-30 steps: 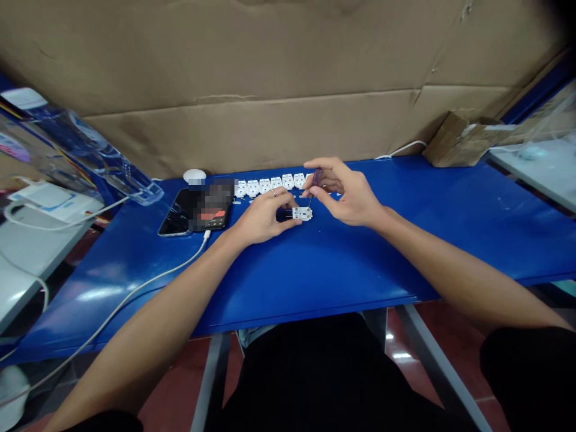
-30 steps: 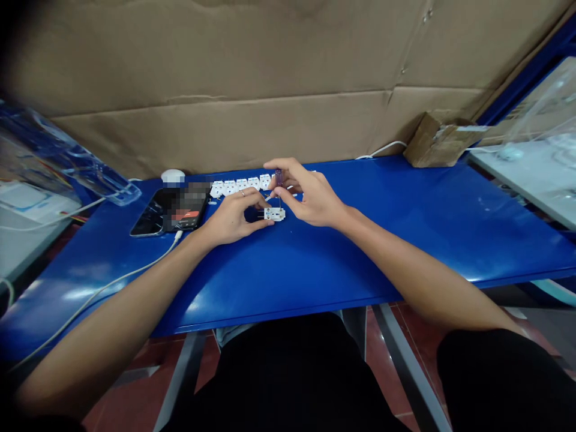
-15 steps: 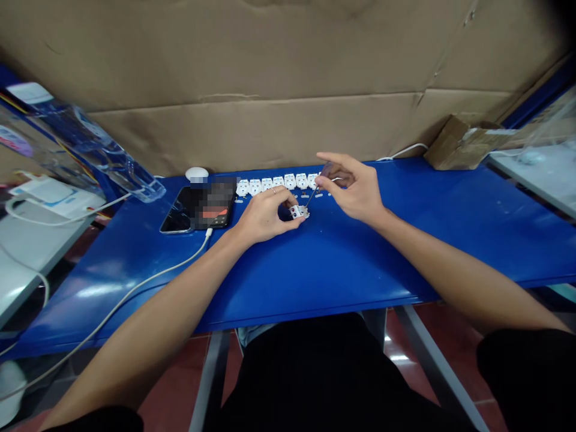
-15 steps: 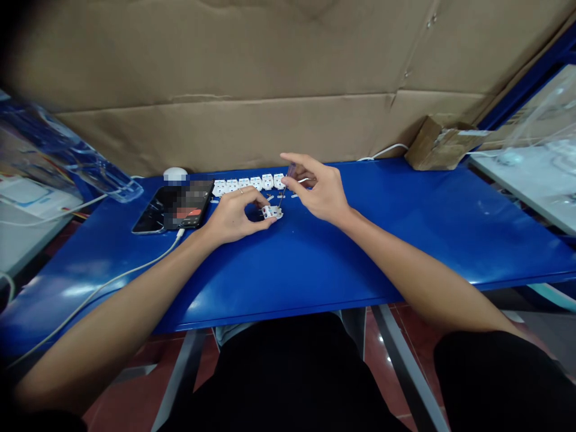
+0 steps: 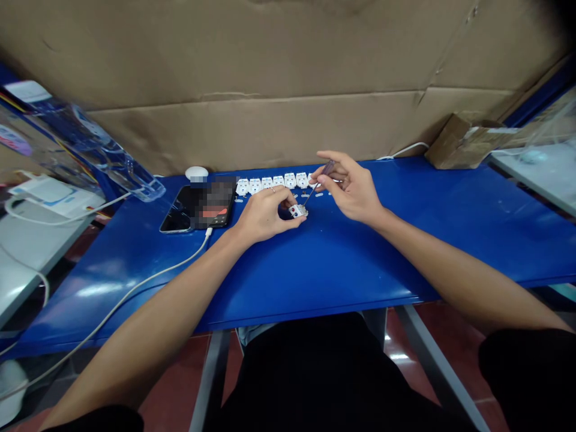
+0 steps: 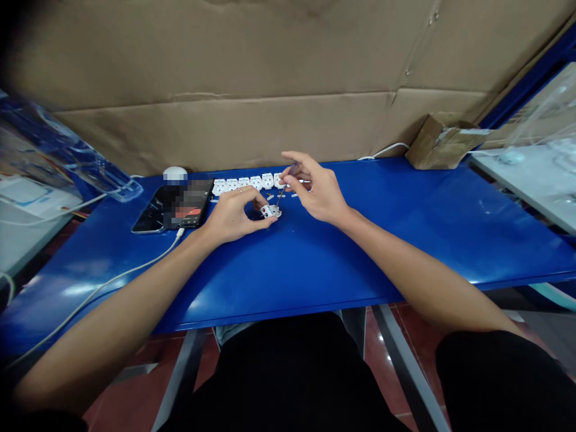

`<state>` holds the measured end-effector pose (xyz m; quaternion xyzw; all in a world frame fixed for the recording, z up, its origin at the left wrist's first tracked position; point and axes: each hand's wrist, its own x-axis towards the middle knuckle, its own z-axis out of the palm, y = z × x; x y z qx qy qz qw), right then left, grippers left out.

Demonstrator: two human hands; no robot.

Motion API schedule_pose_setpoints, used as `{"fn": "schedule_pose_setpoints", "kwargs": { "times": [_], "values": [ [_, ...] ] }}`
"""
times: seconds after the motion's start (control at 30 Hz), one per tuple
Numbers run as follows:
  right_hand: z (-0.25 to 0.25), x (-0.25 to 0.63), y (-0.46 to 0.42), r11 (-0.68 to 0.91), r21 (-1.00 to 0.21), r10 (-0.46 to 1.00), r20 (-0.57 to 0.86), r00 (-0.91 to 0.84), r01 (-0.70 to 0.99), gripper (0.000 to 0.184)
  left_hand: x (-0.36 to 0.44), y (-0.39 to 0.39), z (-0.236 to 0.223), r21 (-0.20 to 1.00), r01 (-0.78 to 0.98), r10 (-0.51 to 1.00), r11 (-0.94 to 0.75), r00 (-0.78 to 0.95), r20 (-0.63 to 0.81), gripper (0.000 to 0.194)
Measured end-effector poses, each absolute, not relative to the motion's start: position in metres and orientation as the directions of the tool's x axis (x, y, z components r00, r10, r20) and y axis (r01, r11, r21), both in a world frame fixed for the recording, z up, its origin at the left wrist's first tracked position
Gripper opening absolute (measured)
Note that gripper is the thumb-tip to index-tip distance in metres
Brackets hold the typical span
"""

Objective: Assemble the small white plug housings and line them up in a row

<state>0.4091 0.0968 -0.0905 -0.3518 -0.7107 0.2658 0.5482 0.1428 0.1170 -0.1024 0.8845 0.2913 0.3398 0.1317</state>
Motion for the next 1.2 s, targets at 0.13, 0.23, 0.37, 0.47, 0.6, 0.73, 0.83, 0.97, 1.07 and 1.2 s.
{"fn": "schedule_pose_setpoints", "kwargs": {
  "times": [0.13,0.23,0.37,0.47,0.6,0.73,0.83,0.97,1.07,1.2],
  "values": [
    [-0.088,0.409,0.095,0.617,-0.741,0.784,0.609,-0.120,0.267,0.059,0.143,0.116,-0.100,0.409,0.449,0.607,-0.794,0.614,0.505,0.030],
    [-0.087,0.409,0.094,0.640,-0.705,0.759,0.642,-0.109,0.304,0.058,0.144,0.115,-0.099,0.395,0.454,0.602,-0.799,0.619,0.504,0.031],
    [-0.086,0.408,0.092,0.628,-0.718,0.769,0.633,-0.093,0.301,0.066,0.144,0.116,-0.099,0.377,0.456,0.591,-0.807,0.624,0.511,0.031],
    [-0.085,0.406,0.090,0.608,-0.746,0.789,0.607,-0.100,0.270,0.067,0.143,0.117,-0.100,0.385,0.461,0.601,-0.799,0.621,0.503,0.030],
    [-0.086,0.405,0.091,0.622,-0.749,0.782,0.604,-0.153,0.227,0.065,0.141,0.121,-0.104,0.430,0.472,0.636,-0.770,0.618,0.461,0.028],
    [-0.087,0.409,0.092,0.623,-0.738,0.783,0.589,-0.201,0.259,0.067,0.142,0.125,-0.108,0.452,0.463,0.641,-0.762,0.636,0.429,0.027],
    [-0.085,0.410,0.089,0.624,-0.709,0.781,0.585,-0.220,0.328,0.064,0.142,0.127,-0.109,0.455,0.467,0.645,-0.758,0.641,0.417,0.027],
    [-0.080,0.407,0.084,0.665,-0.632,0.732,0.657,-0.179,0.398,0.052,0.143,0.126,-0.109,0.454,0.470,0.647,-0.757,0.639,0.417,0.026],
    [-0.080,0.406,0.084,0.654,-0.607,0.718,0.686,-0.118,0.452,0.047,0.143,0.126,-0.109,0.460,0.462,0.643,-0.759,0.643,0.416,0.027],
    [-0.083,0.406,0.085,0.636,-0.644,0.747,0.652,-0.131,0.427,0.056,0.143,0.126,-0.108,0.454,0.463,0.641,-0.761,0.647,0.414,0.026]
  ]
}}
